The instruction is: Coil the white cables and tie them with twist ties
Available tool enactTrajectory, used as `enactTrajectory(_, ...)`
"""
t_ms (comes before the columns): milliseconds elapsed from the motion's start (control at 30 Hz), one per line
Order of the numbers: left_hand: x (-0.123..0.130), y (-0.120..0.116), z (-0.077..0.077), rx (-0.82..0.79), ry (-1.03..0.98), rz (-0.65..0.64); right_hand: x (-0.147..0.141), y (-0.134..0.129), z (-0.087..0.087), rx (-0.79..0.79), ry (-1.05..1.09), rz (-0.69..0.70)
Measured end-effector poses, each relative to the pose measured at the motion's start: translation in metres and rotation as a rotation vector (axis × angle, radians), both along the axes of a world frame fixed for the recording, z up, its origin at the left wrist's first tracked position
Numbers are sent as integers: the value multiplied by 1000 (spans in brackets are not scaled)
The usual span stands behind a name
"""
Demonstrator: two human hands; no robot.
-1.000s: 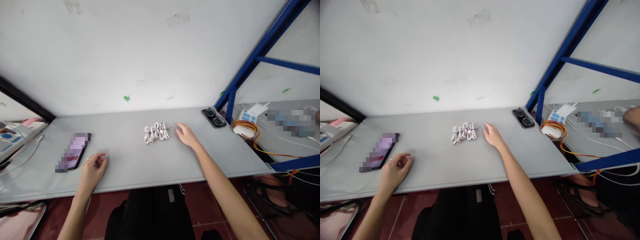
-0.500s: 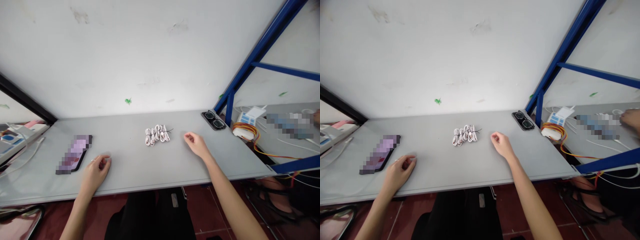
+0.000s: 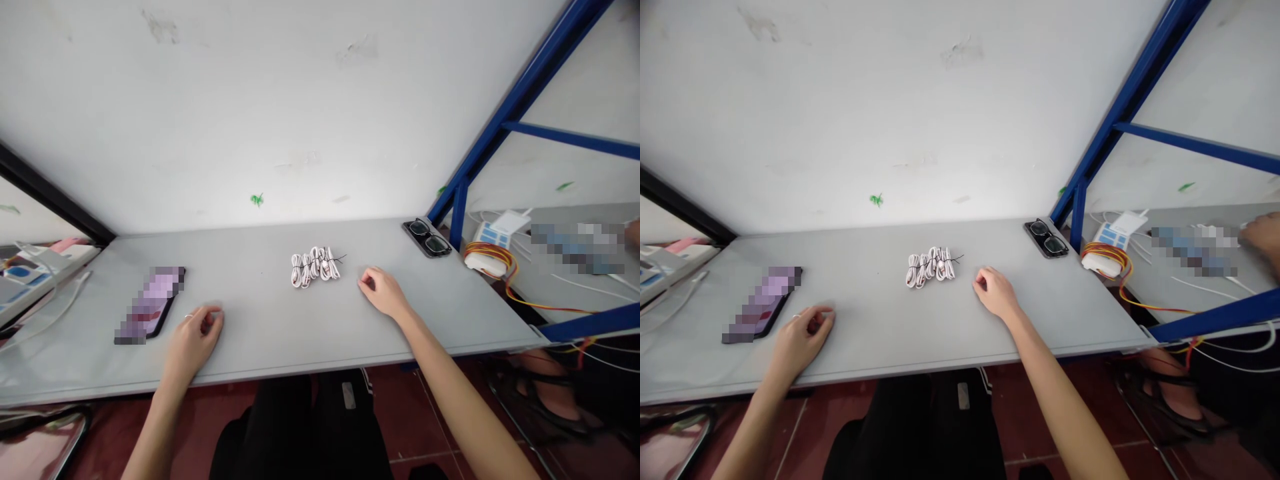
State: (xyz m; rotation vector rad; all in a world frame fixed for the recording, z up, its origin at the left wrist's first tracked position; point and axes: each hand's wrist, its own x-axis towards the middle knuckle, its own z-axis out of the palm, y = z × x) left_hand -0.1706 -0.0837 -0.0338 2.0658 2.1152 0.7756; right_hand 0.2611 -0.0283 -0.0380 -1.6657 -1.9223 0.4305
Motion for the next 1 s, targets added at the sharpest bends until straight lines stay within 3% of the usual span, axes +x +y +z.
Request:
enactTrajectory(533,-2,-1,-1,10,-18,45,-2,-2,4,-41,-83,1)
enactTrajectory(767,-3,0,0,20,-20,14,-1,-3,4,23,90,31)
enactTrajectory(867,-2,-1,4,47,-43,14,0,-8,21,100,250,59)
enactTrajectory(1000,-1,-2,7,85,-89,56,15,-26,76,369,412,47)
